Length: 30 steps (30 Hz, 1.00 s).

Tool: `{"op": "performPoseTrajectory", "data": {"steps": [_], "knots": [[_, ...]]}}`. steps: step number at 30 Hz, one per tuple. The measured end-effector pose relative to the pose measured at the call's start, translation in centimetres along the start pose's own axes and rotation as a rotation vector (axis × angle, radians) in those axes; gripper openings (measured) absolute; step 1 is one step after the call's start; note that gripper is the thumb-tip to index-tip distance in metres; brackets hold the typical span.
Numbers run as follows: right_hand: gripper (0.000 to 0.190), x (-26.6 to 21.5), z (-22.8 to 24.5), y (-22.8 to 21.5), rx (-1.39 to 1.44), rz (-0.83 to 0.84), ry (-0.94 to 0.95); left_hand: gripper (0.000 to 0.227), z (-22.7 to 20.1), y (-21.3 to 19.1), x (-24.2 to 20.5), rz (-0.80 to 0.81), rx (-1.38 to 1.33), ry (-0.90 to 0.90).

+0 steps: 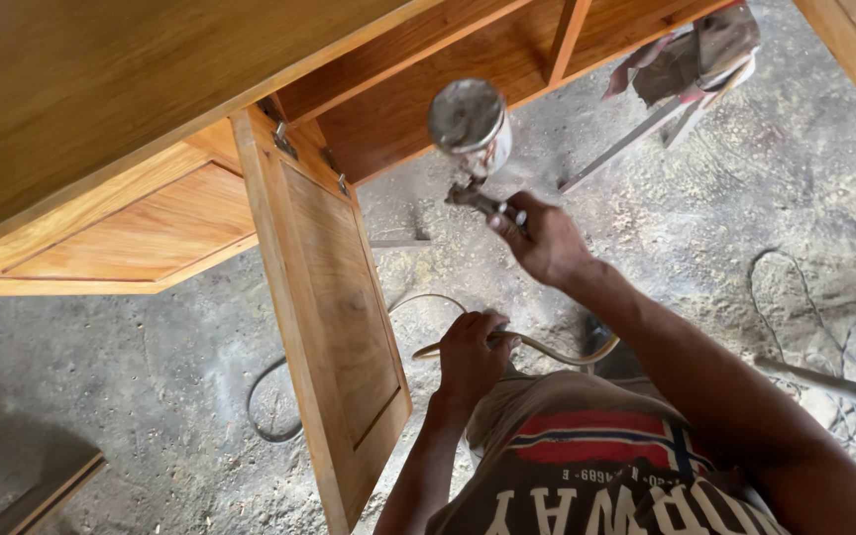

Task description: The person uses a spray gun to apply a finish to the interior and exterior surfaces of a wooden cabinet. They move around the cabinet, spraying the inside shelves, the door, and the frame while holding the air hose.

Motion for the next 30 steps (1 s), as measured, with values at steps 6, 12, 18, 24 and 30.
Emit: {"op": "performPoseTrajectory", "data": {"steps": [6, 12, 18, 24, 30], "knots": [[0.051, -2.8, -5.8, -5.9, 0.120, -0.255, 0.207, 0.031, -0.4, 1.1, 0.4, 0.054, -0.114, -0.028], [0.060, -10.2, -14.6, -10.0, 0.360, -0.522, 0.400, 0.035, -1.0, 2.7, 2.1, 0.147, -0.055, 0.044], [0.064, -12.8, -18.5, -16.1, 0.333, -0.853, 0.044, 0.036, -1.5, 6.0, 7.5, 0.282, 0.013, 0.202], [0.071, -11.7, -19.6, -24.0, 0.085, -1.059, -0.096, 0.028, -6.1, 13.7, 15.5, 0.332, -0.033, 0.244], [0.062, -8.7, -19.6, -29.2, -0.161, -1.214, -0.288, 0.024, -10.2, 16.5, 22.9, 0.232, -0.063, 0.443]]}}
Point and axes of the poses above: each hand's wrist, its own x-axis towards the middle knuckle, its own y-axis out of the palm, z = x × y, the point moved 3 cm from there along x, towards the middle knuckle
